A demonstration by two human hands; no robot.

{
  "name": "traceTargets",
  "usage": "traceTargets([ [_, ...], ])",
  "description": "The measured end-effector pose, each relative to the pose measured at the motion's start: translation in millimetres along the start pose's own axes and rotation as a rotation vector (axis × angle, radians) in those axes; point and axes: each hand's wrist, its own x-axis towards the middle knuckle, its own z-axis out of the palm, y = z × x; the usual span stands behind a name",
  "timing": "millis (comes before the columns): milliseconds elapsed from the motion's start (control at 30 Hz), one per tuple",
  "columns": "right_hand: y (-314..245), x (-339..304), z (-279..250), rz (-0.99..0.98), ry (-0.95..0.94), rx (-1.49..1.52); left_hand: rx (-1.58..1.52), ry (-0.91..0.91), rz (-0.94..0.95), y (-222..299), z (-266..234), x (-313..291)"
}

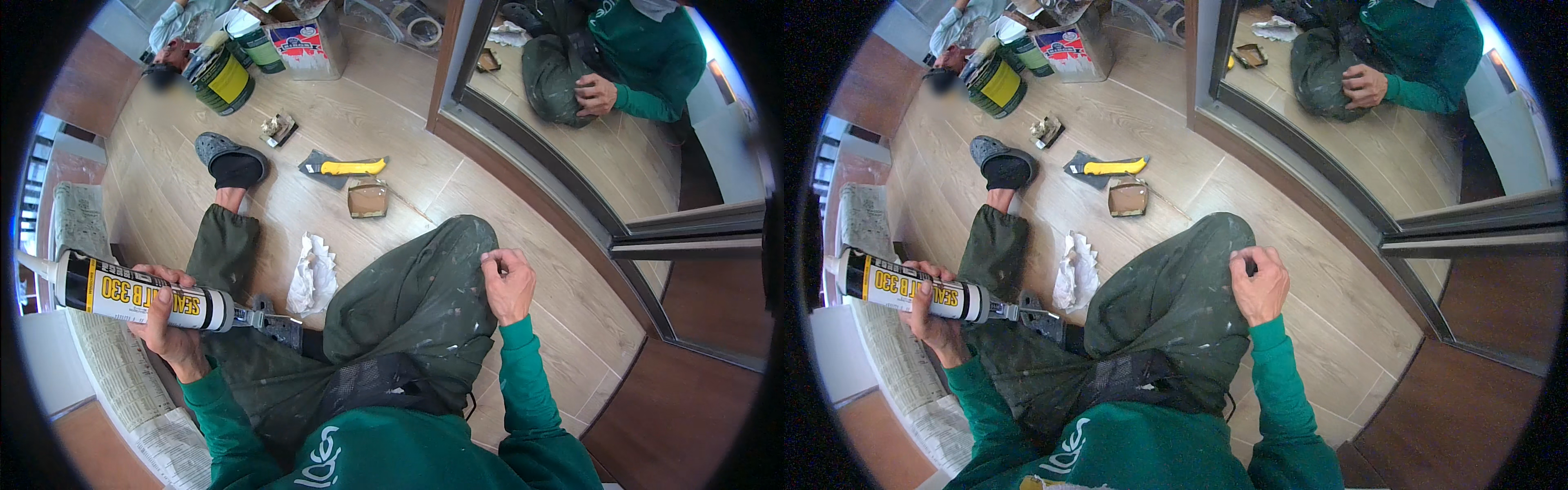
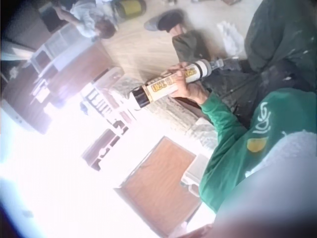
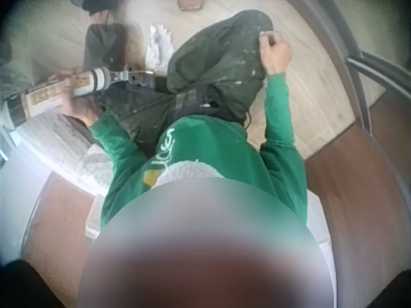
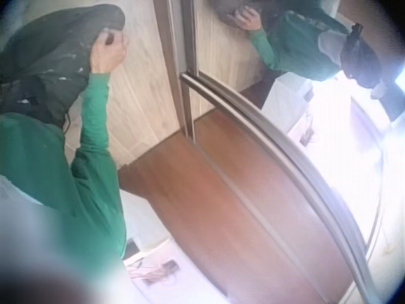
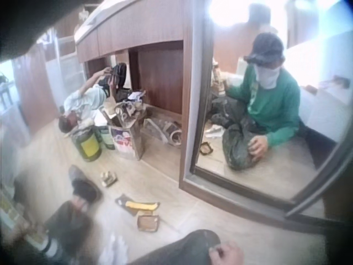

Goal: The person sits on the floor and uses a caulking gun to apply sealant along the bottom edge of a mirrored cabinet. They repeatedly apply small amounts of sealant and smooth it with their finger, then clean excess material from their finger using a cloth and a small metal scraper.

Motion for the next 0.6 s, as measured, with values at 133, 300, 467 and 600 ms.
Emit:
traceTargets([
  [133, -9, -1, 12, -0.053, 0.135, -0.008, 0.01, 0.035, 0.007, -3, 1, 5],
  [300, -5, -4, 37, -0.202, 0.215, -0.218, 0.02, 0.032, -0.019, -10, -12, 4],
  [467, 5, -4, 55, -0.255, 0.181, -0.407, 0.052, 0.049, -0.04, -28, -36, 6],
  [600, 7, -9, 51, -0.23, 0.198, -0.394, 0.048, -0.01, -0.099, -41, -42, 9],
])
